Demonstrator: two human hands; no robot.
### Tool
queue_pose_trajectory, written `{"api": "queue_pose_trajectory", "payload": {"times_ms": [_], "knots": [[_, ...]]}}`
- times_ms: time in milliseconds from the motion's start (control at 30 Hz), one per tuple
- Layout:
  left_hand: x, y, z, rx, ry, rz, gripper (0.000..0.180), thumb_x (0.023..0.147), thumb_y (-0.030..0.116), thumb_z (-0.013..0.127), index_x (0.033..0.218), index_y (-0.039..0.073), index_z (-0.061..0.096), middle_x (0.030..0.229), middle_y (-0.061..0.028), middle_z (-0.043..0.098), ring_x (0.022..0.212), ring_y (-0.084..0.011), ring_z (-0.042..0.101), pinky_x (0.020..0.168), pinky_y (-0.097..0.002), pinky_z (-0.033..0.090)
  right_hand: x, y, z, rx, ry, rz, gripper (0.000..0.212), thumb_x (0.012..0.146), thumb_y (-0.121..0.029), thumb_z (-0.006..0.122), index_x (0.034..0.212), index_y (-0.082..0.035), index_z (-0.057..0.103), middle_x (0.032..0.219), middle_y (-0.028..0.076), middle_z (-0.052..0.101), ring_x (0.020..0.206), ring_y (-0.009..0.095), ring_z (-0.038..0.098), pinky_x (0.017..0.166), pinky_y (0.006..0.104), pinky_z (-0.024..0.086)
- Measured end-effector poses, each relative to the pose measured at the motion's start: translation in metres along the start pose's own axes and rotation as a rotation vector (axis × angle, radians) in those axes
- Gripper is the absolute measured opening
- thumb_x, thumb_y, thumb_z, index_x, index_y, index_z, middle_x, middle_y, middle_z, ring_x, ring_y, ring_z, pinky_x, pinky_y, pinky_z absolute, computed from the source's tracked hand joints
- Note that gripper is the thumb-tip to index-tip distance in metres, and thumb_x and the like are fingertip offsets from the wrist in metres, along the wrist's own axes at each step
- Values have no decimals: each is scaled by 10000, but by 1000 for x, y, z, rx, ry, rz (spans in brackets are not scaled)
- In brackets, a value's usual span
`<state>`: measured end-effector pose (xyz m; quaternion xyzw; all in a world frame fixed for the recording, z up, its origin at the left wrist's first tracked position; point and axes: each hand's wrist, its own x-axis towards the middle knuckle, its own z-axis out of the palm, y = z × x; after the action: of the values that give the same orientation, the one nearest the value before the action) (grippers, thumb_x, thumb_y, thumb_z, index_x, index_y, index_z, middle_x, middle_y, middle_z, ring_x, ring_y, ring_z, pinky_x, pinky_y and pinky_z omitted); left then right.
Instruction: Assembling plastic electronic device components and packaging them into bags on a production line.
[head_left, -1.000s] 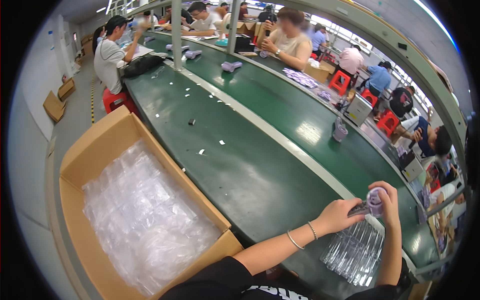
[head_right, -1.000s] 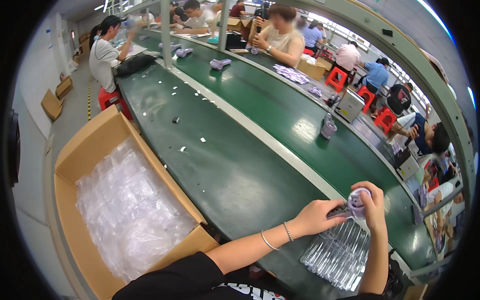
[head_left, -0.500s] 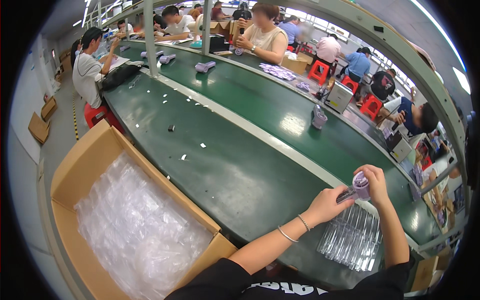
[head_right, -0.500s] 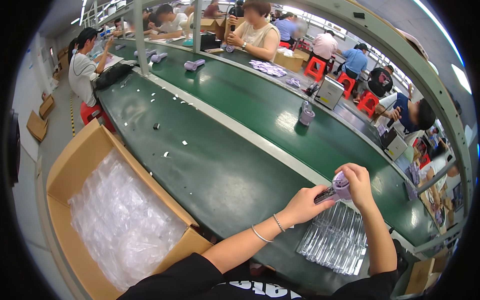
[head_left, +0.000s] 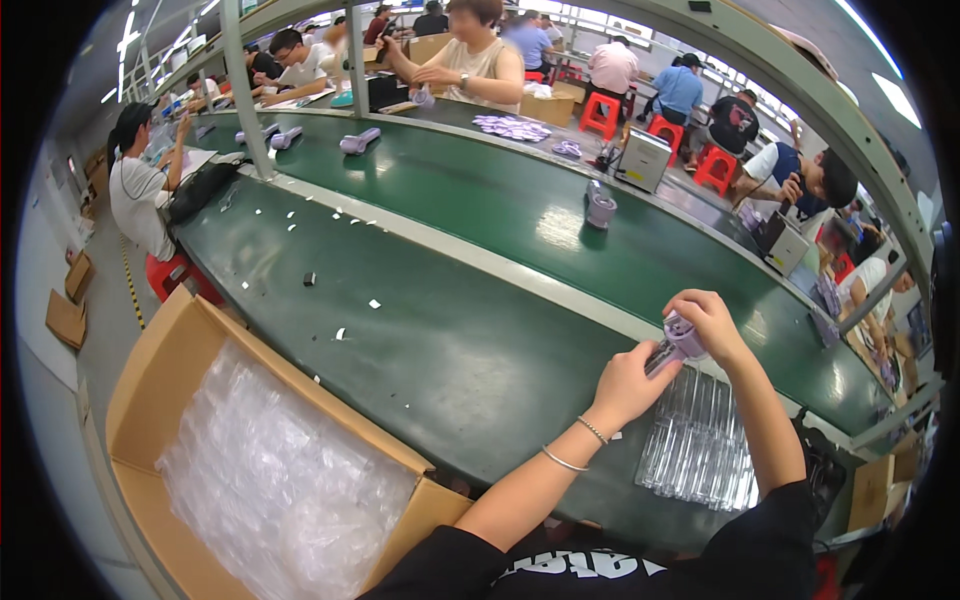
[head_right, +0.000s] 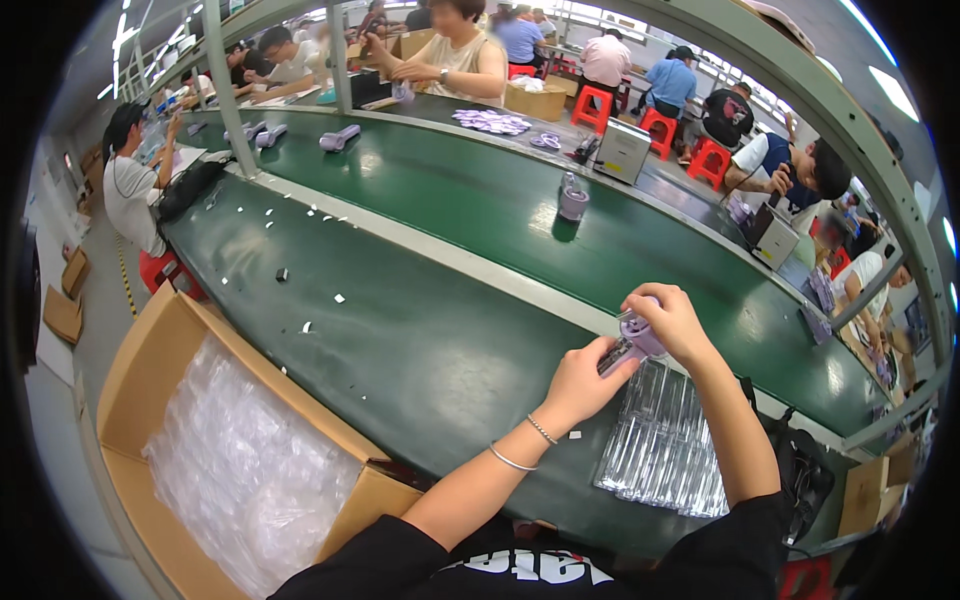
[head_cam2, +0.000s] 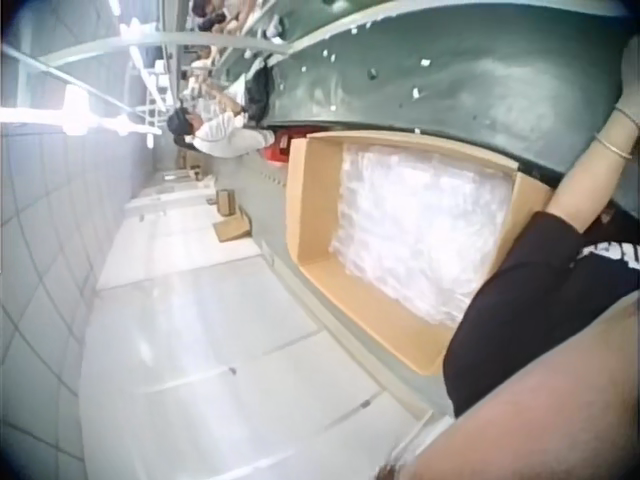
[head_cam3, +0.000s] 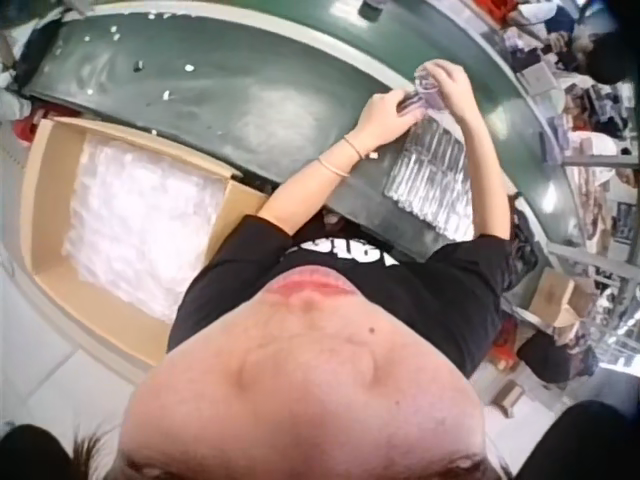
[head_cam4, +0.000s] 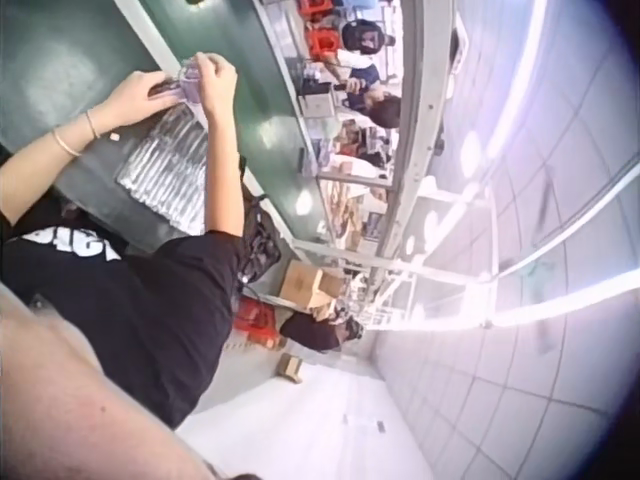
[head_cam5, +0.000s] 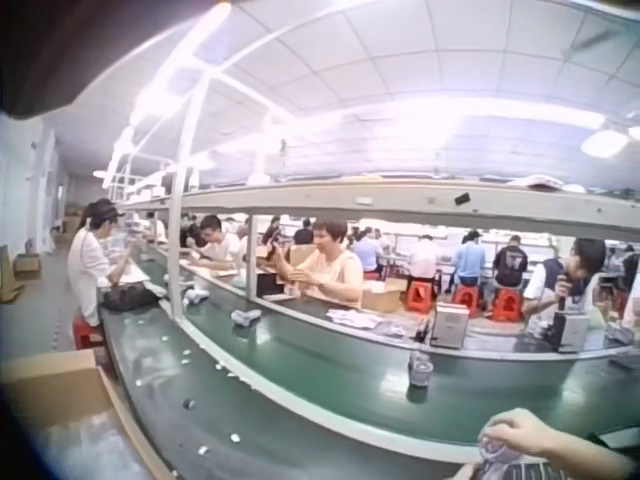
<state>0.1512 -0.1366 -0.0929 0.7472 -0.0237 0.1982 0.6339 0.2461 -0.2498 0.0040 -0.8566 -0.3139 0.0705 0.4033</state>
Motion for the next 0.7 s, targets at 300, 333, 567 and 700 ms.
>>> {"api": "queue_pose_trajectory", "payload": {"times_ms": [300,333,567,700], "knots": [[15,-11,-36,-825,-177,-320,708,890,640,185,1186,39,414,965,-175,590,581,-262,632,432,-291,506,-42,-18,-18,413,-172,266,684,674,-224,534,1315,-20,412,1033,101,589,949,172,574,815,254,466],[17,-7,-34,-828,-176,-320,708,890,640,185,1186,39,414,965,-175,590,581,-262,632,432,-291,506,-48,-18,-21,411,-172,268,684,674,-224,534,1315,-20,412,1033,101,589,949,172,574,815,254,466],[15,-5,-30,-1125,15,-240,397,957,367,330,1201,77,448,1068,-111,597,903,-210,619,652,-275,525,-73,-32,-37,388,-90,173,610,623,-208,713,1161,25,545,957,49,608,879,121,564,792,248,442],[18,-8,-28,-930,88,-242,244,926,131,527,1159,59,518,1052,-53,605,817,-146,637,631,-219,506,-76,-41,-34,390,-123,216,538,599,-106,745,1086,19,553,826,39,603,651,86,560,571,219,441]]}}
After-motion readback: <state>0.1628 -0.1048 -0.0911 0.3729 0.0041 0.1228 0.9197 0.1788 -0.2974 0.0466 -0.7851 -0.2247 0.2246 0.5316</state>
